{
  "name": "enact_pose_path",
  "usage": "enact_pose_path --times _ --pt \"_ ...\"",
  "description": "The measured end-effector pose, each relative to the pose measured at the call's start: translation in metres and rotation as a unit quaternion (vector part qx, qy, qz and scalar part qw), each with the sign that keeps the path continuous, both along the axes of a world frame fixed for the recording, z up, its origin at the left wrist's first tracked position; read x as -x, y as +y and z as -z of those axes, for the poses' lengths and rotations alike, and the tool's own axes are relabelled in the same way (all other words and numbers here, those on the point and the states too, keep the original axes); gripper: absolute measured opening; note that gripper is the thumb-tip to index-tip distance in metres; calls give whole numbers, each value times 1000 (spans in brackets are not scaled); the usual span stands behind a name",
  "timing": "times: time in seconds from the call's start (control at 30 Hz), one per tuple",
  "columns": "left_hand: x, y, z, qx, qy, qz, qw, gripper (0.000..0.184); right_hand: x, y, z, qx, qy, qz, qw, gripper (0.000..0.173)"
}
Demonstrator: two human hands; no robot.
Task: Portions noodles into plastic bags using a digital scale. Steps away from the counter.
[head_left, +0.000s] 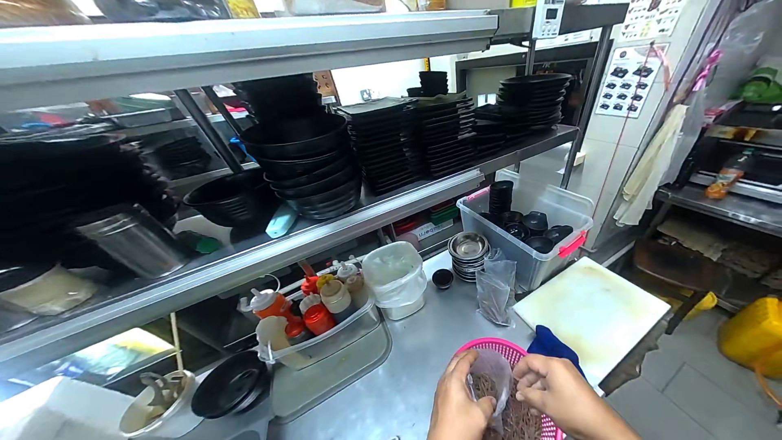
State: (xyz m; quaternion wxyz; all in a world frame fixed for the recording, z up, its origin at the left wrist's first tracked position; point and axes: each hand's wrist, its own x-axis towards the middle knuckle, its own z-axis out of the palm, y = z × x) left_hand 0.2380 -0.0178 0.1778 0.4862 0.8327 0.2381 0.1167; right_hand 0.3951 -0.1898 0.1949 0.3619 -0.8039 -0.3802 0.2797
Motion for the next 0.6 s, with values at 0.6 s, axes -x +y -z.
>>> enact_pose_path --times 0.6 --pt "19 5 -21 168 -18 -58 984 76 -32 28 -29 -90 -120 15 989 16"
